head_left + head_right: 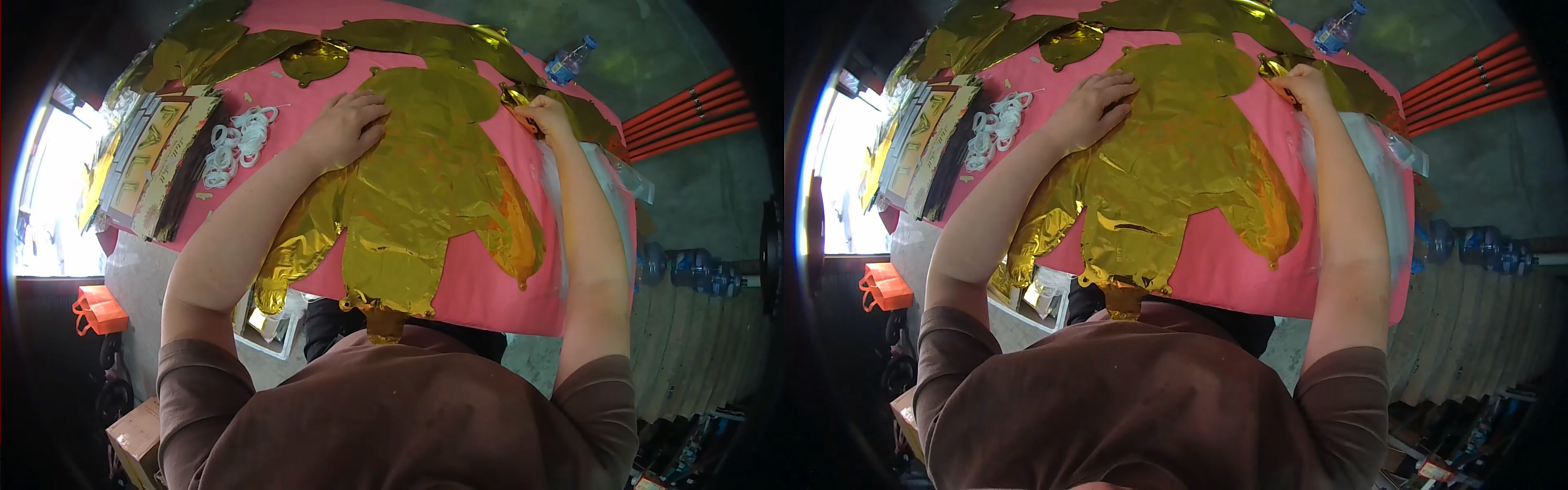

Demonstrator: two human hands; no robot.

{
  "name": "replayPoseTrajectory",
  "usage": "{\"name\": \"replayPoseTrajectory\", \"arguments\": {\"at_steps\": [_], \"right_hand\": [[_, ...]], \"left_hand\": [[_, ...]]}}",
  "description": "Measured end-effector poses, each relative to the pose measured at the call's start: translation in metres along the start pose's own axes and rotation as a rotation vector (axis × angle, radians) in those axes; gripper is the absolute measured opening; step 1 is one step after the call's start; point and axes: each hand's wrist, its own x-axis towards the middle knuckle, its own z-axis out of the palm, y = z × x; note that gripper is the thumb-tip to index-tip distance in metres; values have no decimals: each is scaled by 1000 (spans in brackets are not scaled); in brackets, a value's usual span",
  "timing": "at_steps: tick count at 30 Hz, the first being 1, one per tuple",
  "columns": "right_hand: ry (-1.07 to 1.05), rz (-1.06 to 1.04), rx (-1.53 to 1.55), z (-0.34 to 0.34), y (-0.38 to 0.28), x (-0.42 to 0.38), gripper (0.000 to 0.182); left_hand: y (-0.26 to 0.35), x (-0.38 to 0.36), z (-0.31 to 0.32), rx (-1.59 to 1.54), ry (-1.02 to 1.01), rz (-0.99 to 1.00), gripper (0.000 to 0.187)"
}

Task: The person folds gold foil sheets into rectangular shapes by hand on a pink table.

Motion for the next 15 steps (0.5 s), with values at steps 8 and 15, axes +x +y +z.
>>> {"name": "replayPoseTrajectory", "arguments": {"at_steps": [8, 15], "right_hand": [[58, 235, 395, -21, 20, 21, 21], [339, -394, -659, 16, 0, -7, 31]], "left_hand": [[0, 0, 0, -7, 8, 1, 36], [1, 0, -2, 8, -5, 1, 36]]}}
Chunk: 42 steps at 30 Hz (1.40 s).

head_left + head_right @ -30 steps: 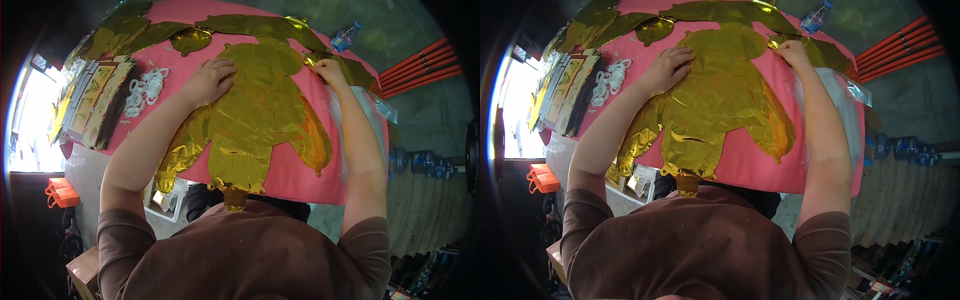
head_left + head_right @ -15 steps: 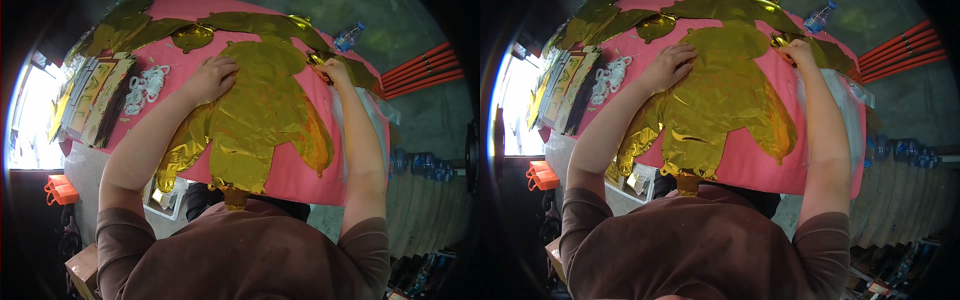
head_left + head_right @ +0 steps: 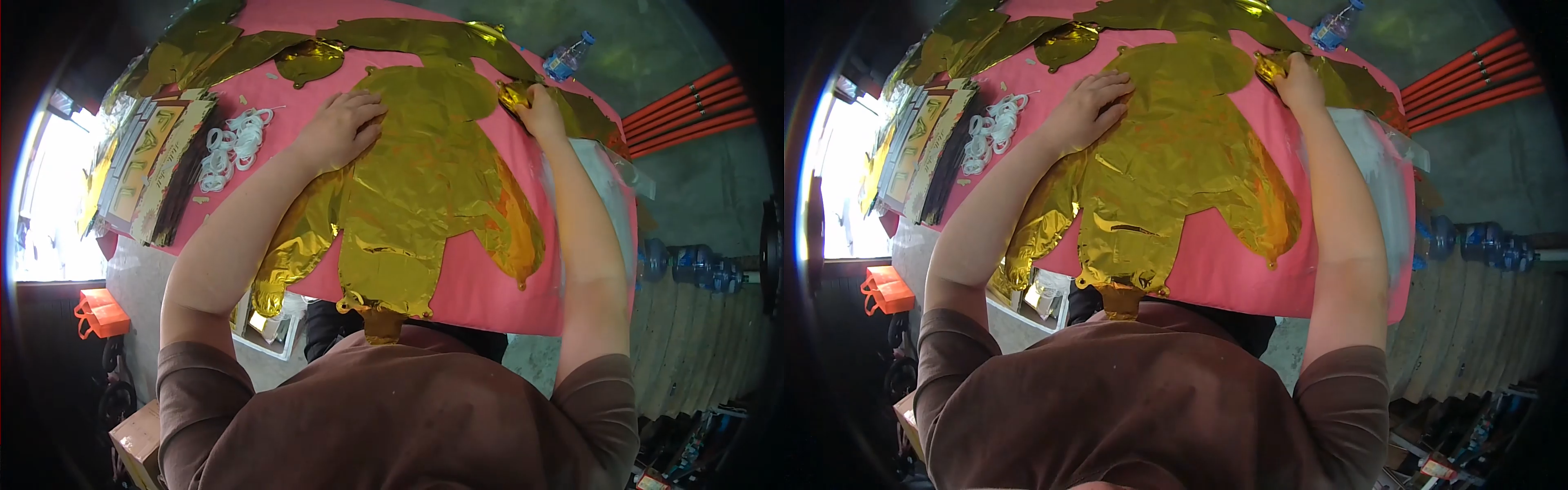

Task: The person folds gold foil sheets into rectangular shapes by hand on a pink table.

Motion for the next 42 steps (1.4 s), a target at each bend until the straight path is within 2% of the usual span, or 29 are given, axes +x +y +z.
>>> {"name": "replayPoseTrajectory", "arguments": {"at_steps": [2, 3, 4, 6, 8, 10, 11, 12, 15, 16, 17, 18, 20, 21, 22, 23, 24, 25, 26, 27, 28, 31, 32, 33, 34, 36, 38, 40, 42], "right_hand": [[-156, 186, -223, 2, -1, 10, 23], [-113, 101, -271, 9, 16, 15, 17], [-109, 105, -275, 12, 35, 23, 17], [-396, 339, 121, 11, 77, 45, 14], [-341, 393, 260, -36, 72, 47, 11], [-266, 340, 144, -76, 84, 62, 18], [-235, 224, -142, -96, 107, 77, 21], [-224, 285, -232, -122, 122, 86, 25], [-228, -48, -559, -204, 158, 103, 26], [-165, -7, -233, -225, 191, 106, 17], [-198, 530, 425, -250, 207, 116, 12], [82, 712, 466, -268, 166, 102, 12], [291, 721, 487, -305, 168, 102, 11], [383, 716, 292, -324, 180, 108, 12], [574, 618, 405, -336, 181, 113, 20], [558, 494, 294, -365, 210, 125, 33], [593, 301, -105, -400, 260, 154, 47], [653, 323, -398, -412, 207, 142, 55], [646, 246, -529, -440, 205, 152, 59], [761, 15, -483, -452, 188, 155, 57], [821, -66, -400, -461, 156, 157, 52], [926, -364, 108, -433, 2, 126, 36], [917, -461, 203, -421, -36, 121, 31], [855, -426, 148, -427, -50, 123, 46], [858, -431, 153, -432, -58, 128, 46], [827, -441, 74, -430, -75, 140, 28], [855, -542, 137, -403, -97, 143, 27], [596, -594, 502, -365, -132, 129, 27], [567, -661, 432, -328, -167, 103, 28]], "left_hand": [[0, 1, -1, 5, -9, 3, 36], [-1, 0, 1, -11, 3, -2, 36], [-2, 0, 2, -27, 14, -7, 36], [1, 1, -2, -21, -7, -7, 37], [2, 1, -4, -18, -30, -8, 38], [3, 1, -3, -14, -27, -22, 37], [2, 1, -2, -19, -25, -19, 37], [1, 1, -1, -23, -5, -11, 36], [-2, -1, 2, -26, 19, -1, 35], [-2, -1, 2, -21, 20, -1, 35], [-1, 0, 1, -24, 24, 4, 35], [1, 0, -2, -26, -2, -8, 35], [2, 1, -3, -29, -25, -8, 36], [1, 1, -2, -35, -15, -15, 35], [0, 0, 0, -42, -5, -22, 35], [0, 0, 0, -46, -3, -14, 35], [0, 0, 0, -40, -2, -15, 35], [0, 0, 0, -34, -1, -17, 35], [-1, 0, 0, -35, 1, -10, 35], [-1, 0, 0, -36, 1, -11, 35], [-1, 0, 0, -37, 1, -13, 35], [-1, 0, 1, -37, 6, -18, 35], [-1, 0, 1, -34, 8, -17, 35], [-1, 0, 0, -42, 6, -12, 35], [-1, 0, 0, -48, 6, -9, 35], [-2, 1, 2, -36, 18, -1, 35], [-3, 0, 2, -9, 28, -14, 35], [-2, 0, 2, -32, 31, 13, 34], [0, 0, -1, -24, 23, -8, 34]]}}
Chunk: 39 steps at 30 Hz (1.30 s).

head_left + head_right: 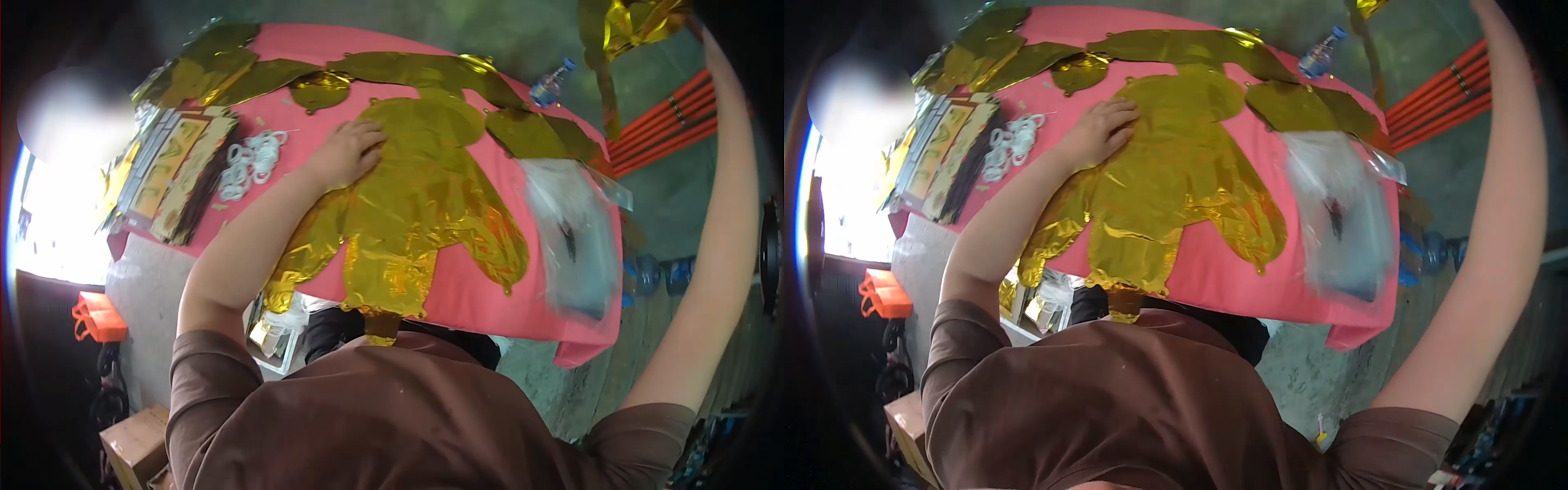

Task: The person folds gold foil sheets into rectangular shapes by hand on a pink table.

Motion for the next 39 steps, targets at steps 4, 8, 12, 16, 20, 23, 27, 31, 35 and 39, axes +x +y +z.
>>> {"name": "replayPoseTrajectory", "arguments": {"at_steps": [4, 8, 12, 16, 20, 23, 27, 31, 35, 39], "right_hand": [[-299, -137, 2, 35, 2, -88, 26], [-618, -473, 468, 100, -76, -183, 19], [-770, -480, 411, 109, -110, -261, 20], [-827, -439, 454, 92, -124, -279, 23], [-1293, 254, 769, 81, -119, -278, 31], [-1173, 349, 561, 104, -100, -298, 40], [-987, 332, 65, 147, -90, -331, 58], [-1105, 373, 67, 171, -98, -342, 67], [-1103, 316, 52, 182, -112, -340, 73], [-1087, 310, 43, 185, -118, -339, 75]], "left_hand": [[0, 0, 2, -11, 0, 8, 33], [1, 0, 2, -3, -1, 2, 32], [-2, 0, 4, 14, 2, 5, 32], [-3, 0, 6, 43, 18, 13, 31], [-6, 0, 9, 24, 14, 25, 31], [-6, 0, 11, 10, 13, 7, 32], [-5, 1, 8, 27, 15, -2, 32], [-3, 1, 6, 20, 6, 6, 31], [-1, 0, 1, 6, -4, -7, 29], [-2, 1, 3, -13, 12, -3, 27]]}}
